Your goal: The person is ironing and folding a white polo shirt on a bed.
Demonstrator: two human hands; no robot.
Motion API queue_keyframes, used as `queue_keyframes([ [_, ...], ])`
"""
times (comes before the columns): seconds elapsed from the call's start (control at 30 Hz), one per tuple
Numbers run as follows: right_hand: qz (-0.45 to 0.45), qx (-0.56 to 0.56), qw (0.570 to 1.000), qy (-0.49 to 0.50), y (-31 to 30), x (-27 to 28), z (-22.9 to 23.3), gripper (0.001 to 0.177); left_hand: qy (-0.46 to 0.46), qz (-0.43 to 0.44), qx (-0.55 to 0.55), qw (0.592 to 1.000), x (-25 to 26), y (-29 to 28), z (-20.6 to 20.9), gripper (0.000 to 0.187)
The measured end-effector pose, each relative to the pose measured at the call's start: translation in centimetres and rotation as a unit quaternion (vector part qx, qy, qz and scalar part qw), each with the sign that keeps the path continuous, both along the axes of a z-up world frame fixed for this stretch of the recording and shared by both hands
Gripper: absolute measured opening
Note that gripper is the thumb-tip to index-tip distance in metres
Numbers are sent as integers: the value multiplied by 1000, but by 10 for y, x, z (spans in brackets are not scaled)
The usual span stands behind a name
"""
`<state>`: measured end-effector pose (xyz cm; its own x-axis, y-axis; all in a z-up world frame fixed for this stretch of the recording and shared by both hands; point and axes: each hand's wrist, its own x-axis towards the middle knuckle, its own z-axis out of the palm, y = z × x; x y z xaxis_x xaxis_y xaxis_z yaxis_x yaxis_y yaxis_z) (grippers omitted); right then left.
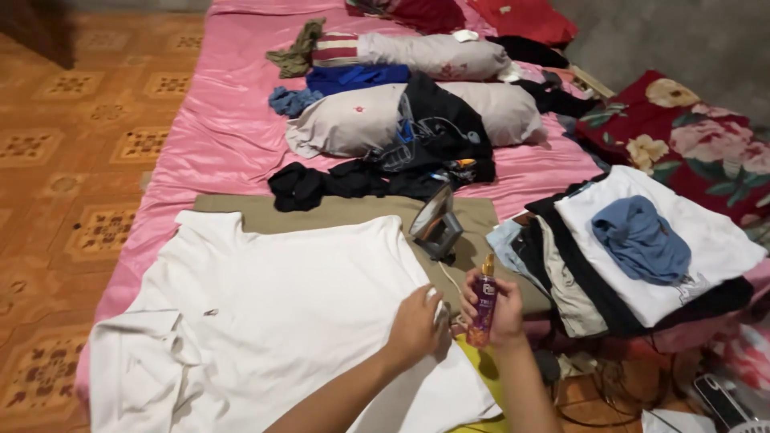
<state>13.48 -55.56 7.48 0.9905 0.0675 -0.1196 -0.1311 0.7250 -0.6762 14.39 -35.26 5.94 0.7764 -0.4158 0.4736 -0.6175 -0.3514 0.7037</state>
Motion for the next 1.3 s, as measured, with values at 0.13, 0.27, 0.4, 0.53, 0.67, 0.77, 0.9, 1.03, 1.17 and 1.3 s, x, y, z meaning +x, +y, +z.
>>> queue_keyframes([
  [0.13, 125, 70, 982, -120, 38, -1, 18, 49, 156, -180, 62, 969, 3, 28, -10, 45],
  [0.27, 93, -75, 988, -102, 55, 11, 3, 42, 132, -180, 94, 970, 27, 81, -43, 53],
  [0.4, -15, -277, 960, -26, 70, 20, -1, 32, 85, 64, 124, 987, 64, 227, -88, 41],
  [0.53, -32, -393, 916, 74, 72, 45, -37, 40, -66, 297, 171, 937, 58, 345, -95, 39],
  [0.67, -84, -616, 770, 146, 92, 68, -50, 62, -23, 315, 192, 929, 33, 387, -89, 51],
  [0.77, -106, -685, 707, 141, 107, 68, -44, 64, -13, 322, 179, 930, 30, 383, -91, 51],
  [0.9, -120, -686, 711, 96, 111, 62, -43, 66, -15, 355, 183, 917, 30, 375, -92, 50],
  [1.03, -121, -657, 741, 64, 129, 48, -33, 64, -40, 361, 191, 912, 34, 376, -98, 48],
  [1.17, -91, -630, 770, 49, 150, 42, -25, 62, -15, 346, 242, 906, 40, 377, -78, 34],
  [1.3, -72, -651, 756, 11, 179, 37, -31, 60, -121, 274, 164, 940, 42, 378, -35, 26],
])
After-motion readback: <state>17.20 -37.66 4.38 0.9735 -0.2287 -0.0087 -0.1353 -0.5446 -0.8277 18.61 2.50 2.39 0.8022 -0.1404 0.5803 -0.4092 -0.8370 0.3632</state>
